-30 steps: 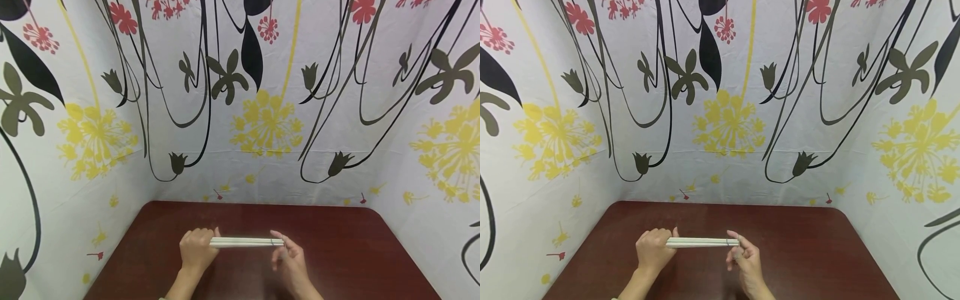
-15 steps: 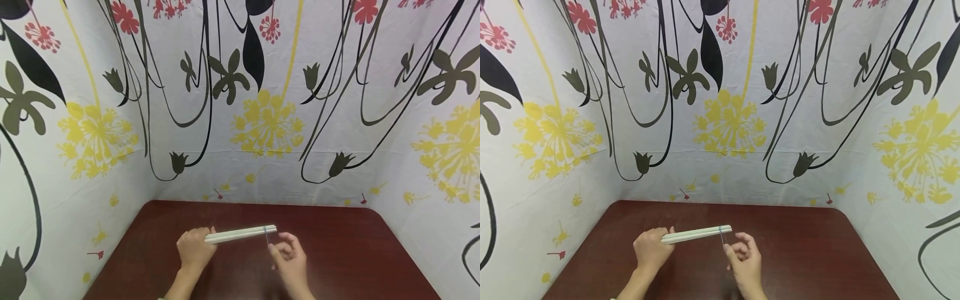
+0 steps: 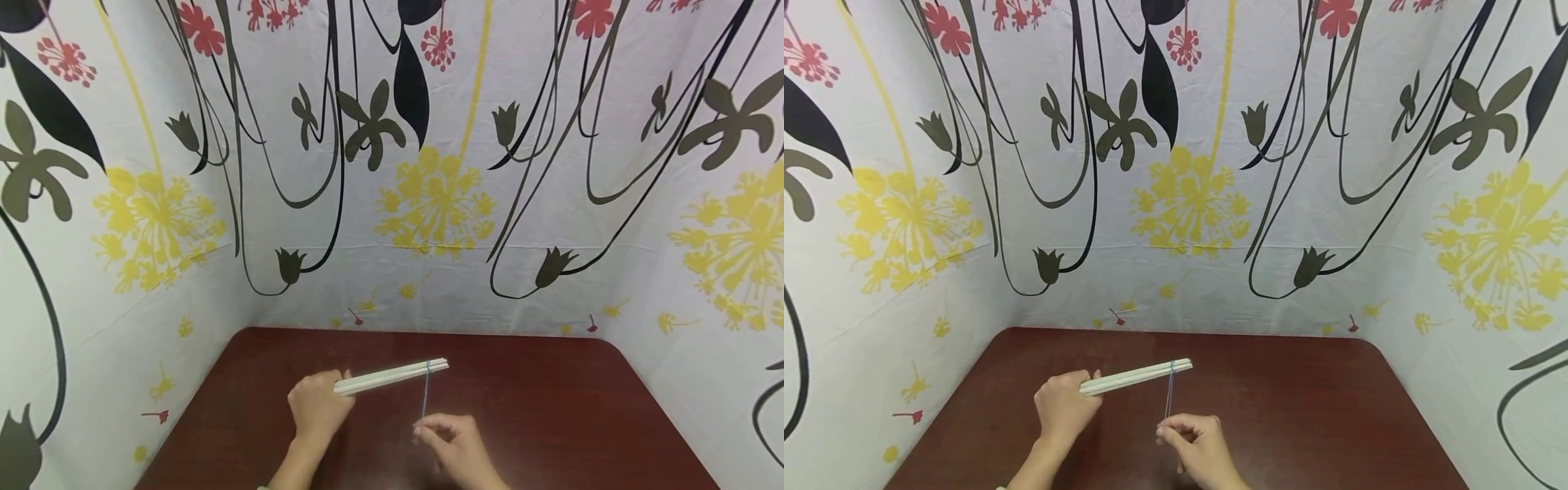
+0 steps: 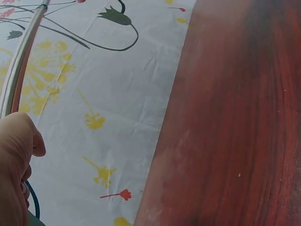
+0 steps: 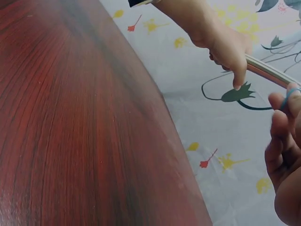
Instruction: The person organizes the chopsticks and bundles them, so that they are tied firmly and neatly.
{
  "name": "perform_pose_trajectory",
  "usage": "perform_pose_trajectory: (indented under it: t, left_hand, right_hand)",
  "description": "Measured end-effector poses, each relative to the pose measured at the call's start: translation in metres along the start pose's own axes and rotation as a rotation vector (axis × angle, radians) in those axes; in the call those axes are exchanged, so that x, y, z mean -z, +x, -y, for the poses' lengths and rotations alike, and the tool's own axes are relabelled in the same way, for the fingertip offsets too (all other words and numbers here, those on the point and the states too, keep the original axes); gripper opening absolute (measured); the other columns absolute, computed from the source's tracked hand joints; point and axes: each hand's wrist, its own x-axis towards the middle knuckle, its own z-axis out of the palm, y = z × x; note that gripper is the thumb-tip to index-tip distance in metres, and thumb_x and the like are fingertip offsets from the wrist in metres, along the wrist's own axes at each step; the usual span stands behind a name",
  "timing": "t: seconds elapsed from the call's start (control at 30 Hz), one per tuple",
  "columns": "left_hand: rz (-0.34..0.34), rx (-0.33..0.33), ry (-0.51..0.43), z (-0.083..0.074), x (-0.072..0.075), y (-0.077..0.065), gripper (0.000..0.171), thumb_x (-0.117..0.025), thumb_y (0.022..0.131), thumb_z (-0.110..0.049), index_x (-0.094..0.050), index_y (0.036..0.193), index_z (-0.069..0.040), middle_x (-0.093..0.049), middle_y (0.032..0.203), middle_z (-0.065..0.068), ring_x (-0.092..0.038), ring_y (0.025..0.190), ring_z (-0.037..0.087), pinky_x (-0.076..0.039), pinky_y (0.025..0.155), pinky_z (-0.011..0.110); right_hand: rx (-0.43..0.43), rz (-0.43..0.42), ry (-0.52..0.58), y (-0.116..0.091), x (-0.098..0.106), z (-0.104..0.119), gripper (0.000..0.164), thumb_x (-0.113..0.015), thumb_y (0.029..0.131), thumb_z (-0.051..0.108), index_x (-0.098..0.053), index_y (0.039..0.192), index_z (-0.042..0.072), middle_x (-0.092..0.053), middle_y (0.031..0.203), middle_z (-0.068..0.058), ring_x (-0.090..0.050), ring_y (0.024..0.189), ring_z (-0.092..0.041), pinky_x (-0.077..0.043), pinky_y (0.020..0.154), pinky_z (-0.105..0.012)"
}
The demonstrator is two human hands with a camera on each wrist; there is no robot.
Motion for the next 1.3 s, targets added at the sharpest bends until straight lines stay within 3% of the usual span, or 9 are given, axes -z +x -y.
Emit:
perform_pose_trajectory:
  t: [0.13,0.23,0.47,0.6,0.7,0.87,1.03,1.17,1.3]
  left_hand:
    - [-0.05,0.041,-0.044,-0.001,0.002,0.003,0.051,-0.076,0.068,-0.019,-0.03,0.046,-0.025,-0.025,0.045,-0.011,-0.023,0.036,0.012,-0.017,0.036,0.029]
    - [-0.102,0.005,-0.03,-0.001,0.003,0.004,0.047,-0.073,0.068,-0.019,-0.033,0.045,-0.024,-0.032,0.042,-0.008,-0.027,0.033,0.015,-0.018,0.036,0.029]
    - [-0.172,-0.168,0.088,-0.001,0.0,0.005,0.036,-0.054,0.075,-0.019,-0.034,0.046,-0.018,-0.039,0.04,-0.001,-0.031,0.033,0.018,-0.024,0.039,0.031]
    - [-0.192,-0.141,0.08,-0.001,0.001,0.006,0.037,-0.052,0.078,-0.018,-0.032,0.046,-0.019,-0.036,0.04,-0.001,-0.028,0.033,0.018,-0.022,0.039,0.03]
    - [-0.207,-0.122,0.071,-0.002,0.003,0.006,0.038,-0.052,0.078,-0.019,-0.031,0.046,-0.02,-0.036,0.04,-0.001,-0.026,0.033,0.017,-0.02,0.039,0.028]
    - [-0.303,-0.148,0.058,-0.005,0.007,0.011,0.037,-0.053,0.077,-0.02,-0.033,0.046,-0.021,-0.034,0.041,-0.004,-0.025,0.034,0.015,-0.019,0.039,0.028]
    - [-0.416,-0.228,0.026,-0.007,0.014,0.018,0.042,-0.052,0.084,-0.02,-0.032,0.047,-0.02,-0.033,0.043,-0.005,-0.026,0.036,0.015,-0.02,0.04,0.028]
    - [-0.48,-0.359,0.003,-0.008,0.023,0.024,0.048,-0.05,0.091,-0.02,-0.026,0.049,-0.018,-0.027,0.044,-0.006,-0.021,0.039,0.011,-0.017,0.041,0.024]
    - [-0.523,-0.461,-0.025,-0.011,0.032,0.03,0.049,-0.051,0.092,-0.016,-0.025,0.05,-0.017,-0.025,0.045,-0.007,-0.02,0.039,0.011,-0.02,0.04,0.024]
  right_hand:
    - [-0.083,-0.015,0.02,0.0,-0.002,0.003,0.004,-0.07,0.092,0.006,-0.074,0.093,0.006,-0.075,0.076,-0.007,-0.047,0.038,0.004,-0.04,0.03,-0.023]
    - [-0.003,0.0,-0.001,0.0,-0.003,-0.002,0.004,-0.071,0.09,0.004,-0.074,0.092,0.005,-0.075,0.076,-0.007,-0.052,0.043,0.004,-0.041,0.034,-0.02]
    - [0.763,-0.04,-0.422,0.006,-0.007,-0.015,0.039,-0.071,0.092,0.023,-0.069,0.12,-0.002,-0.072,0.079,-0.002,-0.061,0.059,0.0,-0.048,0.061,-0.009]
    - [0.899,-0.114,-0.335,0.007,-0.012,-0.011,0.071,-0.064,0.096,0.029,-0.036,0.146,-0.014,-0.071,0.085,-0.014,-0.06,0.054,-0.002,-0.046,0.056,-0.007]
    - [0.808,-0.194,-0.069,0.0,-0.021,-0.008,0.083,-0.067,0.096,0.015,-0.014,0.153,-0.013,-0.072,0.102,-0.02,-0.062,0.052,-0.011,-0.049,0.05,-0.014]
    - [0.563,-0.237,0.364,-0.011,-0.032,-0.006,0.07,-0.053,0.097,-0.012,-0.014,0.154,-0.01,-0.072,0.115,-0.008,-0.061,0.047,-0.023,-0.052,0.044,-0.028]
    - [0.495,-0.068,0.618,-0.007,-0.023,-0.008,0.045,-0.043,0.107,0.01,-0.039,0.149,-0.006,-0.074,0.112,-0.006,-0.069,0.054,-0.017,-0.054,0.047,-0.026]
    - [0.291,-0.025,0.808,-0.007,-0.003,-0.004,0.042,-0.034,0.111,0.024,-0.06,0.139,0.009,-0.076,0.096,0.002,-0.071,0.068,-0.004,-0.052,0.057,-0.018]
    - [0.172,-0.022,0.762,-0.001,0.016,0.005,0.045,-0.028,0.111,0.016,-0.071,0.122,0.009,-0.073,0.084,0.006,-0.067,0.067,-0.003,-0.052,0.057,-0.021]
